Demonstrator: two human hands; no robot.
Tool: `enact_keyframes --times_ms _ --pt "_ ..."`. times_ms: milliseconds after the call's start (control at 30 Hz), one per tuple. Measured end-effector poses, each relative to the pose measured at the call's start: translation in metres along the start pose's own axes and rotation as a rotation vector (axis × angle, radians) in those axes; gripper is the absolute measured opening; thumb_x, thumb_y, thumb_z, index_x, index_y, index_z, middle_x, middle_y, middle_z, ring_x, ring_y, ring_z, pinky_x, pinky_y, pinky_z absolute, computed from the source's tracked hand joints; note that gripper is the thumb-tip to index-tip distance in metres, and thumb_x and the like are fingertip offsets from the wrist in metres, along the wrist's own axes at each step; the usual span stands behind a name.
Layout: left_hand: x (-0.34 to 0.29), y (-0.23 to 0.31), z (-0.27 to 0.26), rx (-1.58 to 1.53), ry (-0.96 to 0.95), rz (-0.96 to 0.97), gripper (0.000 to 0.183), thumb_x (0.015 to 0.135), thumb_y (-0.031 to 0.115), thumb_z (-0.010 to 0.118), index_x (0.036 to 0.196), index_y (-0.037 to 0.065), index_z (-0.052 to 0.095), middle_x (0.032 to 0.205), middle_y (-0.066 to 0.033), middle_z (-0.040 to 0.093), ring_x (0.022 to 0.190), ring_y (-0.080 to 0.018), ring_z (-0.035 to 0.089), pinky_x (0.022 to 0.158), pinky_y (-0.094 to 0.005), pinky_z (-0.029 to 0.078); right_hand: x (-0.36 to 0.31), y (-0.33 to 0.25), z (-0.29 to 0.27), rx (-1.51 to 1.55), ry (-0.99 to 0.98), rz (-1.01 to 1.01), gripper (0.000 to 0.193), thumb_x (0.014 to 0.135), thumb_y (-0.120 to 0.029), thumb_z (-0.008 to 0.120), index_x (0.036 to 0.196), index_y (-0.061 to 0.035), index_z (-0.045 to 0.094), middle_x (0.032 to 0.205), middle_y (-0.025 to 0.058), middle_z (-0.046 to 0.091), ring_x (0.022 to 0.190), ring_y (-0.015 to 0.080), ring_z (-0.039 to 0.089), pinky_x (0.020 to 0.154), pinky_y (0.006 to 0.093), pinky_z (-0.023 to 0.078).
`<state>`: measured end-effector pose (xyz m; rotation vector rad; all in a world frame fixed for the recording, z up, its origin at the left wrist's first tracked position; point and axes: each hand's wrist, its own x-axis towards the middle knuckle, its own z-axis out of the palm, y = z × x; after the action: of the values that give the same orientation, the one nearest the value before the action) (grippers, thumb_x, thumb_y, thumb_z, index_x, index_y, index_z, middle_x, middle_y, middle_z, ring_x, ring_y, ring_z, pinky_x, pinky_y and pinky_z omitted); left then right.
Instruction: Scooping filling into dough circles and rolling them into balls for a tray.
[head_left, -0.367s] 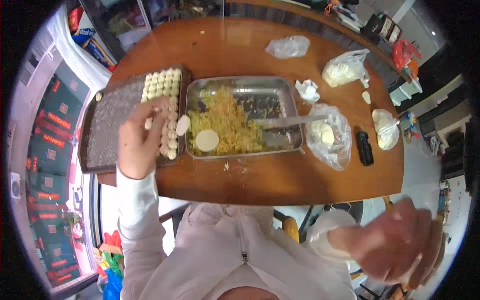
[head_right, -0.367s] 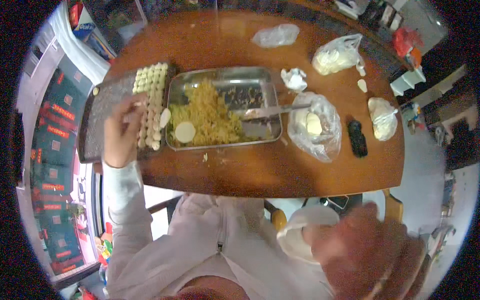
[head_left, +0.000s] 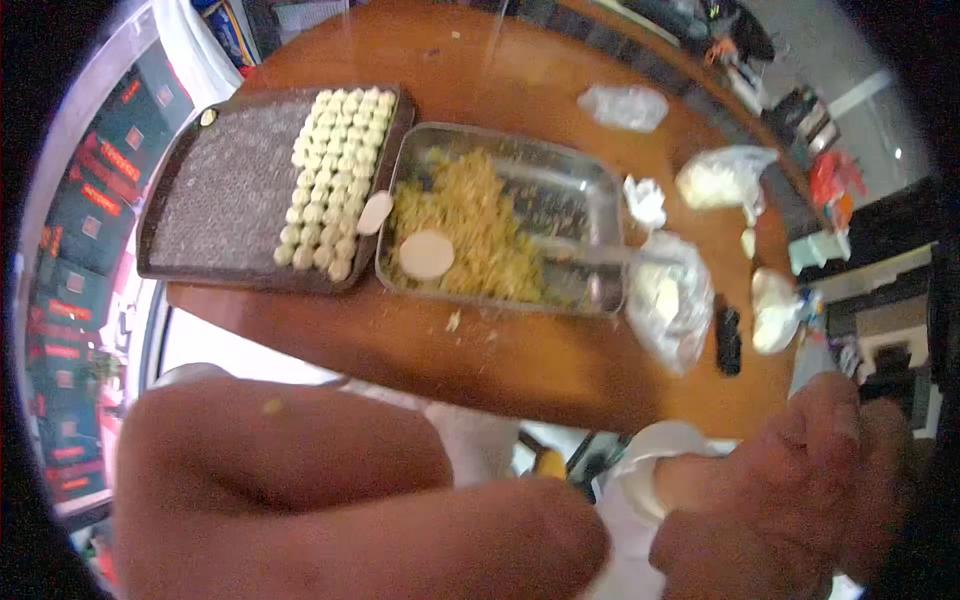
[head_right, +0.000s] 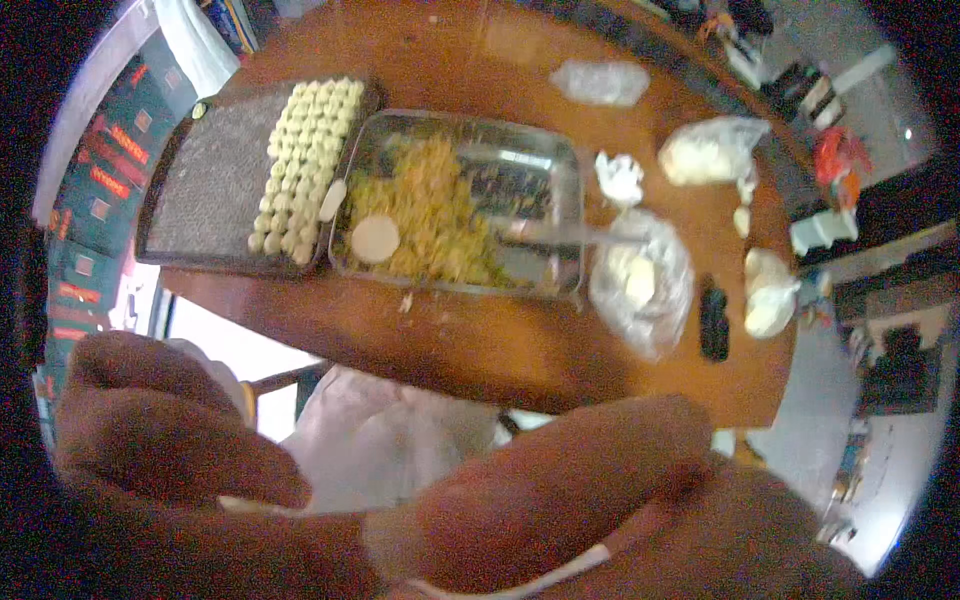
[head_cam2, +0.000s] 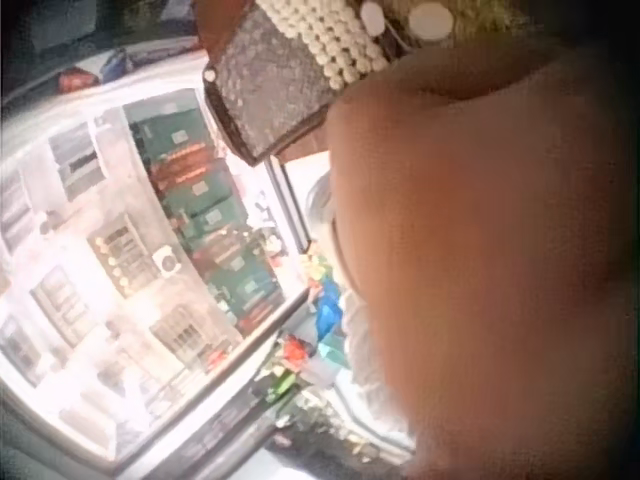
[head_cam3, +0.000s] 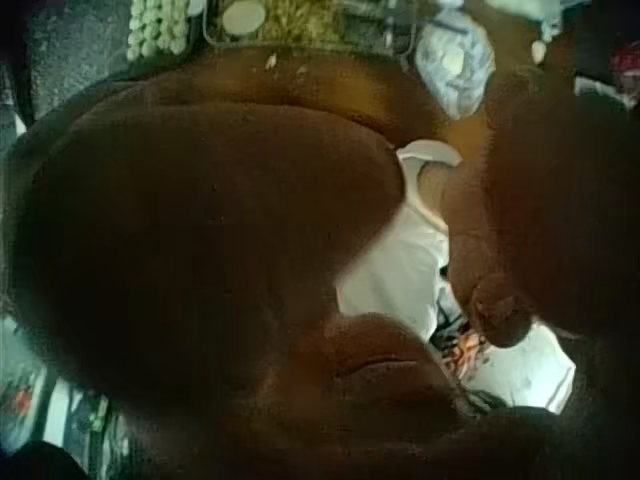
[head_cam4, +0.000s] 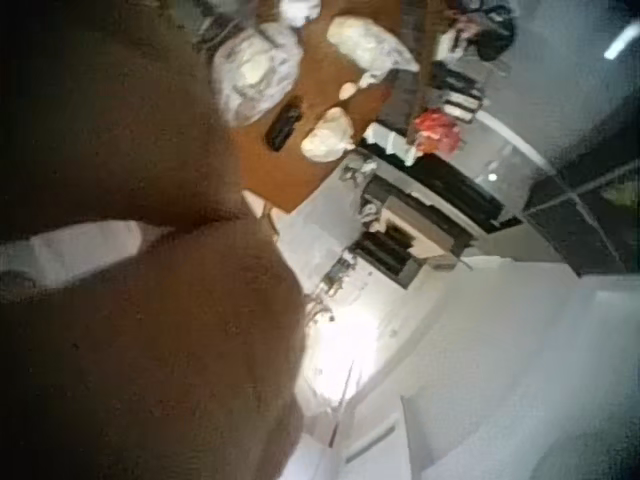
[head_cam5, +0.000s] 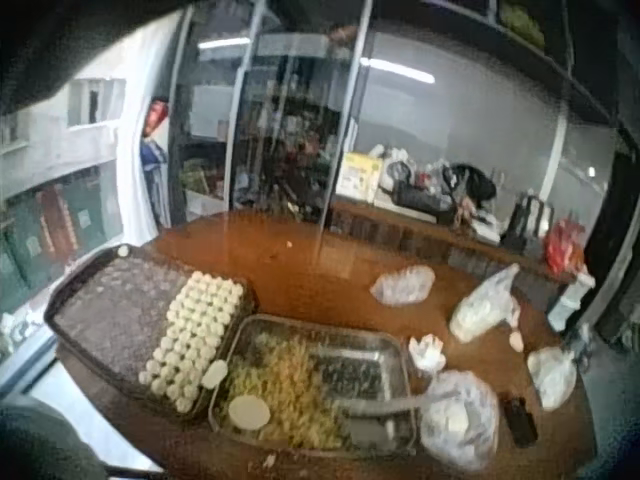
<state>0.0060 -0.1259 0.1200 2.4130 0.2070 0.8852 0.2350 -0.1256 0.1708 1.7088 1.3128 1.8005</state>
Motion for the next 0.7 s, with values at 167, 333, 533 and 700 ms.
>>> enact_keyframes --times_ms 167,333,533,700 --pt "-0.010 -0.015 -0.012 -0.106 -0.100 0.005 0.027 0.089 0.002 0.059 0.115 0.004 0.065 0.105 -0.0169 0.066 0.092 -0.0233 0.064 0.074 -0.0324 0.052 -0.022 0.000 0.051 0.328 0.238 0.237 0.013 0.078 -0.018 0.054 0.069 -0.0144 0.045 0.075 0.0090 0.049 0.066 0.0316 0.053 0.061 0.0399 0.042" --pt "-0.016 -0.018 -0.016 -0.190 -0.150 -0.005 0.028 0.088 0.002 0.059 0.116 0.004 0.064 0.106 -0.0170 0.065 0.093 -0.0247 0.064 0.075 -0.0332 0.052 -0.038 0.005 0.069 1.336 0.319 0.354 0.010 0.082 -0.020 0.051 0.080 -0.0107 0.049 0.084 0.0094 0.051 0.074 0.0285 0.053 0.068 0.0378 0.040" --pt "-0.024 -0.008 -0.022 -0.267 -0.175 -0.015 0.029 0.087 0.001 0.059 0.116 0.005 0.064 0.108 -0.0172 0.064 0.095 -0.0265 0.064 0.076 -0.0342 0.052 -0.009 -0.013 0.049 2.746 0.737 -0.007 0.017 0.091 -0.022 0.045 0.100 -0.0090 0.053 0.104 0.0108 0.053 0.093 0.0247 0.055 0.086 0.0392 0.038" --pt "-0.029 -0.005 -0.030 -0.328 -0.218 -0.019 0.030 0.087 0.000 0.059 0.116 0.005 0.064 0.110 -0.0174 0.064 0.096 -0.0279 0.064 0.077 -0.0350 0.053 0.000 -0.005 0.031 3.476 0.762 -0.561 0.029 0.099 -0.024 0.040 0.117 -0.0076 0.055 0.121 0.0120 0.055 0.109 0.0215 0.056 0.101 0.0404 0.036"
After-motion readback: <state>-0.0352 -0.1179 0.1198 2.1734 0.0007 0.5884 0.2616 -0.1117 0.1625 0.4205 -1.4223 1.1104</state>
